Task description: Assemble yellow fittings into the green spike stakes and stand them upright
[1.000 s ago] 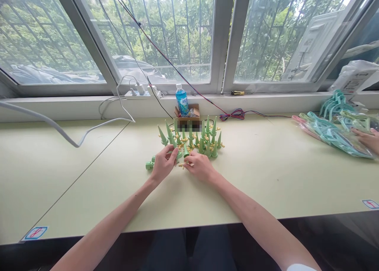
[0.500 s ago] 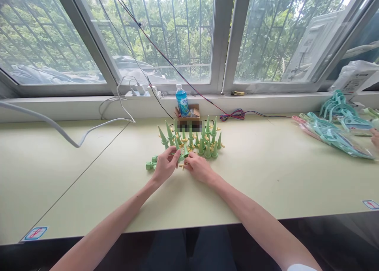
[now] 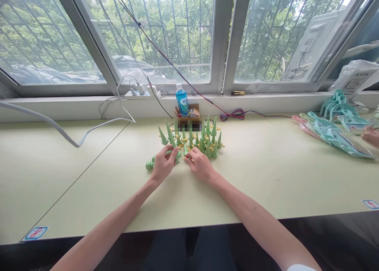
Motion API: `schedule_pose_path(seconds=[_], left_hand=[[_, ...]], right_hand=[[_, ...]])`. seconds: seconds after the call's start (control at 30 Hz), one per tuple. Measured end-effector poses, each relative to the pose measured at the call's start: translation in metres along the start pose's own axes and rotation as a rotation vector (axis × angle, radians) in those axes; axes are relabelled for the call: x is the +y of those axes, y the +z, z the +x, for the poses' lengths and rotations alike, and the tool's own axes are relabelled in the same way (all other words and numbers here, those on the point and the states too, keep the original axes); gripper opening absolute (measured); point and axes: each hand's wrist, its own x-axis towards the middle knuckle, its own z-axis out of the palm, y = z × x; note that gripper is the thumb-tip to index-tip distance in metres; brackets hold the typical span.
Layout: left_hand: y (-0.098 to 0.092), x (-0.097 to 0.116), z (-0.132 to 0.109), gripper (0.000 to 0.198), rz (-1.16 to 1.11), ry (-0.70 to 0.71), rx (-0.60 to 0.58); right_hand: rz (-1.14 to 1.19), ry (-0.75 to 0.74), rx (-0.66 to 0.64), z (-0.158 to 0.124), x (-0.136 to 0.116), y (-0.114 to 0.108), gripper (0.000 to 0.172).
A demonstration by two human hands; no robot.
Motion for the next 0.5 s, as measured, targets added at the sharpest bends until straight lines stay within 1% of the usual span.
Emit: schedule_pose_path(seconds=[0.2,0.4,0.5], left_hand=[[-0.0008,-0.003,0.0011,0.033,0.0,-0.006,0.006],[-0.0003,-0.0056,0.0017,0.032,0.016,-0.013,0.003],[0.0004,-0.0066,0.0018,0.031,0.009,-0.012,-0.019]], right_hand=[[0.043,0.05,0.088,0.001,-0.0003,-0.0017,0.016],[0.128,-0.01,0.055,0.0005,-0.0039,-0.0021,0.015],[0.138,-0.02,0.033,0.0002,-0.0052,-0.002,0.015]])
